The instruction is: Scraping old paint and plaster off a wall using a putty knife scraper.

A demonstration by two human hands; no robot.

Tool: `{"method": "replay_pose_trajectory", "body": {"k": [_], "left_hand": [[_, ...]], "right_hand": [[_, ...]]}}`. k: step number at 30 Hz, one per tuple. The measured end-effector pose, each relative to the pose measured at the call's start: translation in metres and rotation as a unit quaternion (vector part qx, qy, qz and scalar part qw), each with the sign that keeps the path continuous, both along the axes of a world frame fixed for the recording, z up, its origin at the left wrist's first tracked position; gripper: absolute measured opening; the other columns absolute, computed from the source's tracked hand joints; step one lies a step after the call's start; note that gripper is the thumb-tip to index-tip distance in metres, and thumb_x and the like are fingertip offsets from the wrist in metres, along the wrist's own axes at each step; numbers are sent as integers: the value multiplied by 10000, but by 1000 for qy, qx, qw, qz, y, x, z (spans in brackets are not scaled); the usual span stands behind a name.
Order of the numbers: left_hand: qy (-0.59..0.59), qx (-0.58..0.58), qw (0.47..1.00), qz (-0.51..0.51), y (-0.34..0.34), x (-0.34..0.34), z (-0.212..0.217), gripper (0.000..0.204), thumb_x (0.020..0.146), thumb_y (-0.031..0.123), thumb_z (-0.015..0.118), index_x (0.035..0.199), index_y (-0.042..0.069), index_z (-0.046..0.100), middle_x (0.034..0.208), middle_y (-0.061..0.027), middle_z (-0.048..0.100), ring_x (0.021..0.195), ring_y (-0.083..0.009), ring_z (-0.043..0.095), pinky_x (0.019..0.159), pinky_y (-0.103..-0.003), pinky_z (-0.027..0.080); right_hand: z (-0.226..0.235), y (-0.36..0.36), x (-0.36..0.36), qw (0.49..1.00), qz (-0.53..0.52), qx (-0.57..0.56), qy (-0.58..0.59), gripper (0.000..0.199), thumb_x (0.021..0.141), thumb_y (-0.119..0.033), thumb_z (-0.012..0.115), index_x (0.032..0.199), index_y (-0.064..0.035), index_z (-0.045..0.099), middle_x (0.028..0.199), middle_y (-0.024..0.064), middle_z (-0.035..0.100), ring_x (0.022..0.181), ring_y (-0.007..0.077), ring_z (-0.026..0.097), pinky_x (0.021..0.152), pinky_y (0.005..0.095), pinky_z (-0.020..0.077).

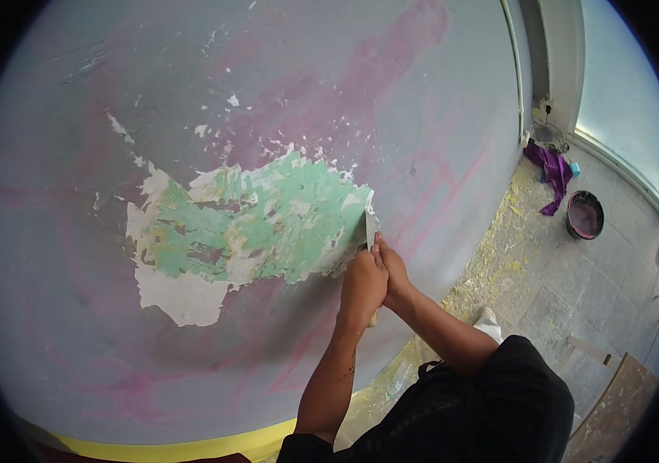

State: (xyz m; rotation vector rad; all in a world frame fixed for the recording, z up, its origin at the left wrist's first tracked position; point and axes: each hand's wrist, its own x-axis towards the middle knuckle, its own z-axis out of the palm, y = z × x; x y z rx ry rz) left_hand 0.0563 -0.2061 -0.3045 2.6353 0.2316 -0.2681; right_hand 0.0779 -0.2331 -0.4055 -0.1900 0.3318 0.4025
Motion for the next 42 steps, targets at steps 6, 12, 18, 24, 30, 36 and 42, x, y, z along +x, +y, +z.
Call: {"method": "replay_pose_trajectory", "body": {"k": [6,12,18,24,30,36,42], "left_hand": [[-127,57,988,-68,9,-10,-10,564,1088,328,382,870,-134,622,627,-304,602,543,-407,658,536,-485,511],[-79,42,994,-60,5,-7,10,545,1077,312,388,866,-128,632,764,-334,649,734,-502,663,650,-533,540],[4,1,1000,-20,2,7,30,527,1074,338,400,925,-118,618,806,-353,627,797,-524,642,691,-529,505],[-51,51,995,-68,18,-1,9,532,1074,344,416,911,-124,609,787,-345,627,790,-527,635,688,-533,499],[-30,34,997,-59,22,-2,-3,553,1076,350,420,857,-123,605,712,-321,622,658,-473,652,583,-513,504],[15,8,1000,-6,20,8,21,573,1082,354,417,813,-116,604,566,-249,586,442,-363,622,425,-445,480],[-46,18,997,-57,30,0,5,574,1078,381,416,863,-111,619,650,-305,604,567,-430,649,557,-501,499]], "right_hand": [[15,4,-3,996,-54,-37,52,494,1066,-547,414,809,-140,525,650,25,505,570,159,522,487,340,428],[15,6,-7,993,-40,-107,23,573,1062,-583,365,811,-99,540,631,45,502,464,190,484,355,373,358],[29,-2,-1,992,1,-126,-17,596,1063,-582,367,775,-91,543,665,54,518,570,173,527,468,374,432],[33,8,-11,989,-41,-144,21,633,1062,-588,328,730,-82,514,615,68,502,517,197,543,388,367,423],[22,5,-6,995,-13,-87,43,616,1064,-578,355,730,-86,515,618,49,502,613,180,549,564,351,472],[38,0,-10,990,41,-132,-13,684,1056,-618,297,754,-57,546,639,91,539,453,234,528,354,384,409],[26,19,-10,985,-30,-169,29,664,1064,-594,305,736,-63,531,632,80,532,490,220,534,377,387,417]]}}
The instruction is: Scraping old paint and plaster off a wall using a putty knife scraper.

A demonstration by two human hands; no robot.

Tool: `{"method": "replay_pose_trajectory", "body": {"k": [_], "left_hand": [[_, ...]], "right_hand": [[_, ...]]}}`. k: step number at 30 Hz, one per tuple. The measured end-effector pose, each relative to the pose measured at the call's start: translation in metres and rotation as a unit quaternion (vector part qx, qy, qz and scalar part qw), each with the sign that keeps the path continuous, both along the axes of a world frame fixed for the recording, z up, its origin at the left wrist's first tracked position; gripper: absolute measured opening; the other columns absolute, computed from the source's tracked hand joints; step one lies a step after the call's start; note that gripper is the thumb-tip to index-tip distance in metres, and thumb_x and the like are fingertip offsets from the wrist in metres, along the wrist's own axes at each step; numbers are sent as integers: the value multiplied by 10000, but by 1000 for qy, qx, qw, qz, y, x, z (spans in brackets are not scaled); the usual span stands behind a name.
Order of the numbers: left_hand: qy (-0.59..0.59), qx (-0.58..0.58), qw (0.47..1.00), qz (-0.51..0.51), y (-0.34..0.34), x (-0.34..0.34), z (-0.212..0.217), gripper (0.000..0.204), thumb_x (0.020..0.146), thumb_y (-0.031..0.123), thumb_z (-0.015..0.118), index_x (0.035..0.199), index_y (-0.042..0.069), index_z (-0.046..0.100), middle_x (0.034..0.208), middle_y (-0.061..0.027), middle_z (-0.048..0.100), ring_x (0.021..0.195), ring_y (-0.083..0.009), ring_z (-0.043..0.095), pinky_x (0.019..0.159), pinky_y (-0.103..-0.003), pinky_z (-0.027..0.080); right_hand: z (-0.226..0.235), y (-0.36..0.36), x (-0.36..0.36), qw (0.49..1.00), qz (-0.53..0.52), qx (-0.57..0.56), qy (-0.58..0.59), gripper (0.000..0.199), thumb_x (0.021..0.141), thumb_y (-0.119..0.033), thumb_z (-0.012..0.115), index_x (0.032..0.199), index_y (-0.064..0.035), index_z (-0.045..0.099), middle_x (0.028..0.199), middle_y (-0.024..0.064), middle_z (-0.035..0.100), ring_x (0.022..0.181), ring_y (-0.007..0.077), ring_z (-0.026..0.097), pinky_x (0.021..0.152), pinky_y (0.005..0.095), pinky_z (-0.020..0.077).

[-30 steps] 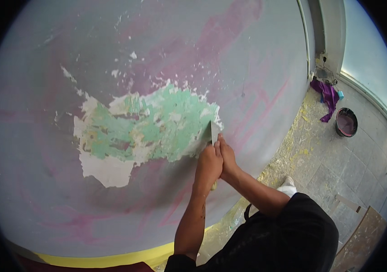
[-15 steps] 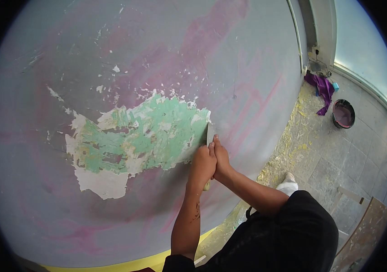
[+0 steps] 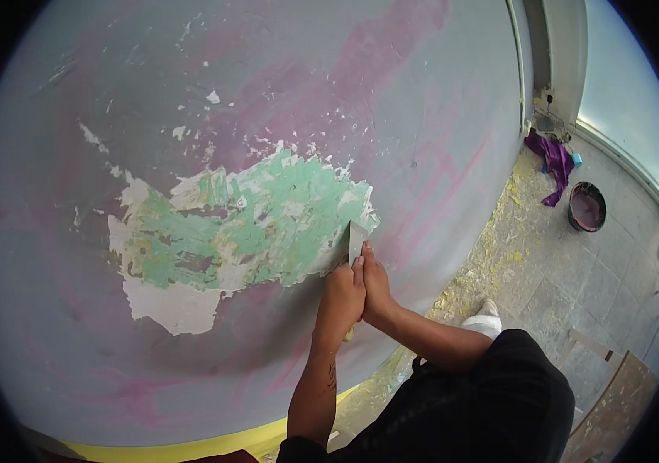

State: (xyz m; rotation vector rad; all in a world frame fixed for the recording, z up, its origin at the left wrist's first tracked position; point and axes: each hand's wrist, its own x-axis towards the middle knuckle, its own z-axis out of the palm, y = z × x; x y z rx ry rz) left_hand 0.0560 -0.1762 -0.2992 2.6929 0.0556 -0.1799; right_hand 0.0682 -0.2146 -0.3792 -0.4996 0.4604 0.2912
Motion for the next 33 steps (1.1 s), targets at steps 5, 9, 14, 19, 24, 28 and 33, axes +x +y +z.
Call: {"method": "replay_pose_trajectory", "body": {"k": [5,9,14,19,24,28,33], "left_hand": [[-28,23,996,-78,-25,45,-21,580,1080,380,409,870,-117,624,698,-323,617,602,-445,650,584,-501,508],[29,1,998,-55,-53,45,-20,510,1079,312,398,891,-101,630,763,-331,640,755,-509,646,672,-552,512],[100,-79,992,-15,-50,22,-1,449,1082,299,416,916,-85,580,623,-219,623,567,-353,669,528,-457,516],[116,-193,974,-2,-31,3,-23,352,1064,251,442,938,-56,558,656,-148,602,600,-254,674,533,-381,510],[73,-244,965,-56,-5,-14,-51,257,1045,193,451,1117,-44,520,909,-187,636,841,-301,674,764,-398,532],[93,-337,934,-74,5,-40,-68,311,1004,47,493,1295,-37,425,1160,-220,567,923,-324,631,846,-419,522],[191,-328,921,-85,24,-51,-57,462,969,-3,553,1409,-8,411,1238,-223,485,1163,-290,538,888,-365,508]], "right_hand": [[-28,-23,41,998,-61,33,-5,612,1048,-615,350,806,-83,535,605,53,495,447,220,501,346,395,373],[-20,-61,34,999,-38,36,9,603,1044,-615,356,809,-87,526,595,54,486,397,219,482,306,385,348],[-10,-78,11,997,78,28,1,560,1059,-569,401,920,-62,591,711,52,569,572,189,563,481,345,450],[-31,-78,-18,990,82,-21,-117,528,1074,-527,379,1048,-37,573,781,79,591,606,187,578,502,331,497],[-16,-82,-44,976,86,-158,-119,484,1073,-422,467,1384,-52,470,882,47,584,799,190,622,703,321,555],[-14,-84,-54,938,147,-271,-157,588,1057,-433,503,1469,-27,400,946,100,646,843,235,656,791,343,556],[-26,-75,-58,876,131,-408,-223,613,1053,-405,513,1481,11,374,1055,220,690,912,285,686,852,377,539]]}}
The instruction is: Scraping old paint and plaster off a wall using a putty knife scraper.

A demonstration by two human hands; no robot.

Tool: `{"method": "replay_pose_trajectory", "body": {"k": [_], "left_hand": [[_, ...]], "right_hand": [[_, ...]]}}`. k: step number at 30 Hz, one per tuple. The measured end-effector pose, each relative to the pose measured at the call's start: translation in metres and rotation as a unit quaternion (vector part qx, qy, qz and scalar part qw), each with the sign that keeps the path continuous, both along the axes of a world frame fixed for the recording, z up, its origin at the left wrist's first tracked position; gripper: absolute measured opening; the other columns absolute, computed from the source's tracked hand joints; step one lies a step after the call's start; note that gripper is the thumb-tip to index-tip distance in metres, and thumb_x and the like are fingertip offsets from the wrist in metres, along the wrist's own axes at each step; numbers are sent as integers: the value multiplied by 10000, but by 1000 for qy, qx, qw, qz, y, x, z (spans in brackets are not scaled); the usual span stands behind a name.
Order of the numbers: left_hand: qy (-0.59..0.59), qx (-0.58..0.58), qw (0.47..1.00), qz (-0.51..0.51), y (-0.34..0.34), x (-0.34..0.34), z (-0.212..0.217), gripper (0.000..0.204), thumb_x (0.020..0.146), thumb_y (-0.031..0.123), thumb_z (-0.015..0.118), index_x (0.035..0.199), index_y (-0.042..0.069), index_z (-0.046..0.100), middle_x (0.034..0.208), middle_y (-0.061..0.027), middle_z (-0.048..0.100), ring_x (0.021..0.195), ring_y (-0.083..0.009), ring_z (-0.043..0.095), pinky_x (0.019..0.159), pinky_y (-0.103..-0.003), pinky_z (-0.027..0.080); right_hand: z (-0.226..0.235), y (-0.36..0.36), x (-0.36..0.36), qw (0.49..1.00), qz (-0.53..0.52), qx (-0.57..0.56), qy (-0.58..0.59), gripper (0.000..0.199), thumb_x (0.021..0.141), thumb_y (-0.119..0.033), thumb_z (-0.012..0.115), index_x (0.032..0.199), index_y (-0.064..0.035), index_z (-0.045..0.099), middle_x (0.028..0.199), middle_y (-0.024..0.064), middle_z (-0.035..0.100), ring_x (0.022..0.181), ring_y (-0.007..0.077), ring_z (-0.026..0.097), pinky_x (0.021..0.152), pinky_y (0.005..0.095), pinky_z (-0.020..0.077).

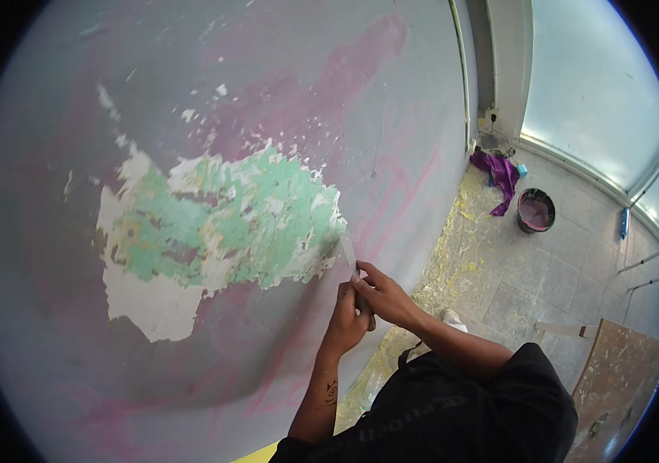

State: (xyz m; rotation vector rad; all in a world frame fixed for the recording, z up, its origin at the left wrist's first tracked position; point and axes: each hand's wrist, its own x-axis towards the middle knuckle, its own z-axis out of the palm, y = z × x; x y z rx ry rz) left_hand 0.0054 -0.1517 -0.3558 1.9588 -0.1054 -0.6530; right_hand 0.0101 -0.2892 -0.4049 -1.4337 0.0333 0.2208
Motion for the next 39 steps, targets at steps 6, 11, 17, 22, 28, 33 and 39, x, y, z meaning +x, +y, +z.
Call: {"method": "replay_pose_trajectory", "body": {"k": [6,11,17,22,28,33,39], "left_hand": [[-330,81,940,-23,29,-32,19,488,924,60,634,1405,82,550,1325,-141,512,1192,-327,535,992,-398,473],[-507,95,854,70,67,-52,46,324,936,74,590,1246,56,681,1299,-153,595,1248,-334,552,1052,-430,455],[-723,79,678,102,99,-50,91,339,936,100,528,1216,-41,656,1372,-226,594,1356,-435,496,1127,-537,395],[-809,109,561,136,132,-41,102,413,1025,204,413,1215,-89,635,1378,-280,582,1373,-479,461,1187,-599,266],[-832,171,499,170,166,-32,87,436,1040,235,379,1215,-58,650,1364,-278,599,1381,-469,470,1208,-636,182],[-847,211,466,141,162,-26,77,439,1036,215,361,1192,-62,664,1322,-265,632,1344,-471,512,1211,-646,170],[-849,217,455,156,164,-27,72,447,1012,227,370,1158,-52,687,1236,-252,683,1309,-465,549,1204,-666,170]], "right_hand": [[18,10,-13,991,-95,59,68,481,1075,-317,485,1446,-19,421,991,98,645,607,147,592,555,315,505],[47,7,-16,991,-122,31,48,530,1078,-258,466,1534,-47,295,963,58,556,522,92,460,458,268,427],[95,7,-12,990,-91,-24,-106,560,1087,-236,456,1595,-124,250,933,71,590,506,90,483,441,257,426],[107,8,-14,983,-111,-100,-104,488,1085,-260,489,1565,-283,406,752,21,584,521,80,495,485,258,458],[86,21,-3,957,-193,-141,-166,541,1062,-209,500,1582,-285,375,771,66,611,695,146,547,724,329,496],[78,21,4,952,-167,-164,-196,566,1056,-185,492,1595,-269,345,779,77,610,703,162,547,721,334,493],[48,47,8,944,-187,-146,-231,565,1042,-141,495,1584,-212,354,856,198,630,706,312,609,773,385,520]]}}
